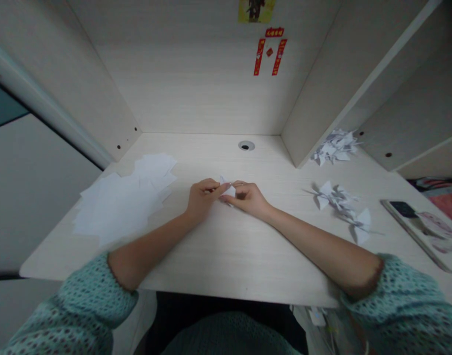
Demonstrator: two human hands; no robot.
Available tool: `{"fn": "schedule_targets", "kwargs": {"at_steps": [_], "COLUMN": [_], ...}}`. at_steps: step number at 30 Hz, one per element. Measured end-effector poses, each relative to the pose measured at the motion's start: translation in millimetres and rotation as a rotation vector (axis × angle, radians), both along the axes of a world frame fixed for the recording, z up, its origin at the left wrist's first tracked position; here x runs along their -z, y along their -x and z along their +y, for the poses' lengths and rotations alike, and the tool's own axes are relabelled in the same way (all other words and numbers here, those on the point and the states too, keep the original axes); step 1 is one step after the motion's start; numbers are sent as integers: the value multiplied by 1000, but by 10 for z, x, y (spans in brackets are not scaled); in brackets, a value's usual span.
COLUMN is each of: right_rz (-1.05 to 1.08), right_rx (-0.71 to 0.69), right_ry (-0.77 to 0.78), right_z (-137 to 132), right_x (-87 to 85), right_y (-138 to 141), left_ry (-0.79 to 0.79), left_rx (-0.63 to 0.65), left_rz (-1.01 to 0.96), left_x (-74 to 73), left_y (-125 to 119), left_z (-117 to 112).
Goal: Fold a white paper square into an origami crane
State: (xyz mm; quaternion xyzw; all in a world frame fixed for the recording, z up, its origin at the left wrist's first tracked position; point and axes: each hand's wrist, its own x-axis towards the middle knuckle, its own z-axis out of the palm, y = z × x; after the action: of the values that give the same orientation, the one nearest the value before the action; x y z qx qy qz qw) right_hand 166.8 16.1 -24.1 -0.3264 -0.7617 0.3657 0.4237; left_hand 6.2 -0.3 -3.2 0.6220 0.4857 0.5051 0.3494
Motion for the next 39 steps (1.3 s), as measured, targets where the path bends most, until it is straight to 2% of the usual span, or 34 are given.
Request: {"fn": "schedule_targets", "kwargs": {"at_steps": [5, 15, 22, 27, 35, 39], "right_rz": [-51, 26, -34, -35, -26, -56], "right_rx": [3, -100, -91, -86, -132, -225], "right_ry": [151, 263, 179, 218, 196, 146], "right_z": [3, -4, 6, -8, -6, -6], "right_x": [-22, -25, -27, -41, -39, -28], "right_y": [7, 15, 3, 6, 0, -25], "left_ry": [88, 151, 158, 165, 184, 160], "left_rx": [-27, -104, -154, -171, -104, -166], "left_rz": [-75, -147, -165, -181, -229, -268], "left_x": [28, -26, -14, -7, 31, 27], "left_y": [26, 24, 38, 41, 49, 73], "left_z": [44, 59, 84, 84, 90, 120]}}
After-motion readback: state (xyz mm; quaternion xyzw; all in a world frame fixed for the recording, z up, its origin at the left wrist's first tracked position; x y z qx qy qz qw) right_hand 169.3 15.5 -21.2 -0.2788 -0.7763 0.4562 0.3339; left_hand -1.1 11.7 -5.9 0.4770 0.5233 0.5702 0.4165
